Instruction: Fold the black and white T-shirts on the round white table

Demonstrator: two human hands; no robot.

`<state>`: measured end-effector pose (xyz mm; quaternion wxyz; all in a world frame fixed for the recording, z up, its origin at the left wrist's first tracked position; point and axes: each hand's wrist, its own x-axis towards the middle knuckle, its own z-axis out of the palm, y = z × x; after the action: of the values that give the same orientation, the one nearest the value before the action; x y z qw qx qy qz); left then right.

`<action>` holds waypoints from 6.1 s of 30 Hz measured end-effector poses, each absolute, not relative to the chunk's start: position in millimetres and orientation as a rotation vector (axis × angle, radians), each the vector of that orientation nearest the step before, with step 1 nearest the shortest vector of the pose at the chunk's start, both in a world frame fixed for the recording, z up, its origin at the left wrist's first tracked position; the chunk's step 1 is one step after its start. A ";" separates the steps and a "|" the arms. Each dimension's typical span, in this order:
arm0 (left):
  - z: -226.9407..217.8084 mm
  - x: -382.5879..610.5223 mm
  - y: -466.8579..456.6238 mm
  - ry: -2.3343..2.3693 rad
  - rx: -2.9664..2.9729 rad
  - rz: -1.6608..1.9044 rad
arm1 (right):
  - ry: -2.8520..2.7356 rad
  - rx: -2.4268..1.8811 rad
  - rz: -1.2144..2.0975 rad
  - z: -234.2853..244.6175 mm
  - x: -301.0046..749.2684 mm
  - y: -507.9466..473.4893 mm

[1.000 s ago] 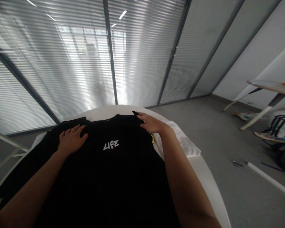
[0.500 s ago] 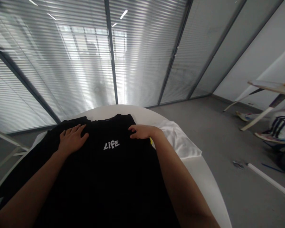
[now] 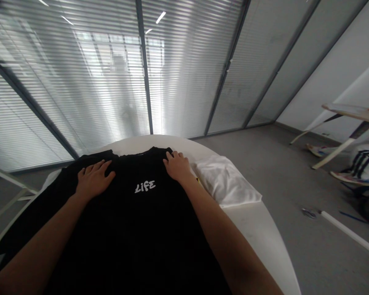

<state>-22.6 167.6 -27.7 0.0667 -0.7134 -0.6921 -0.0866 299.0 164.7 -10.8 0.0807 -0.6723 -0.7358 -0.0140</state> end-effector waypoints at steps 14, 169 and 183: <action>-26.5 -21.4 165.7 -2.076 -2.147 -0.280 | -2.224 -2.034 0.111 -47.4 303.6 176.1; 2.7 -53.6 174.4 -2.304 -2.142 -0.629 | -2.672 -0.580 1.304 68.3 173.4 13.4; 18.5 -46.7 166.2 -2.504 -2.022 -0.271 | -1.836 -1.725 1.424 7.5 227.7 101.0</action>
<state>-46.7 166.2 18.5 -0.0442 -0.6255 -0.7745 -0.0838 227.7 101.0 7.5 0.1236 -0.5917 -0.6295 0.4882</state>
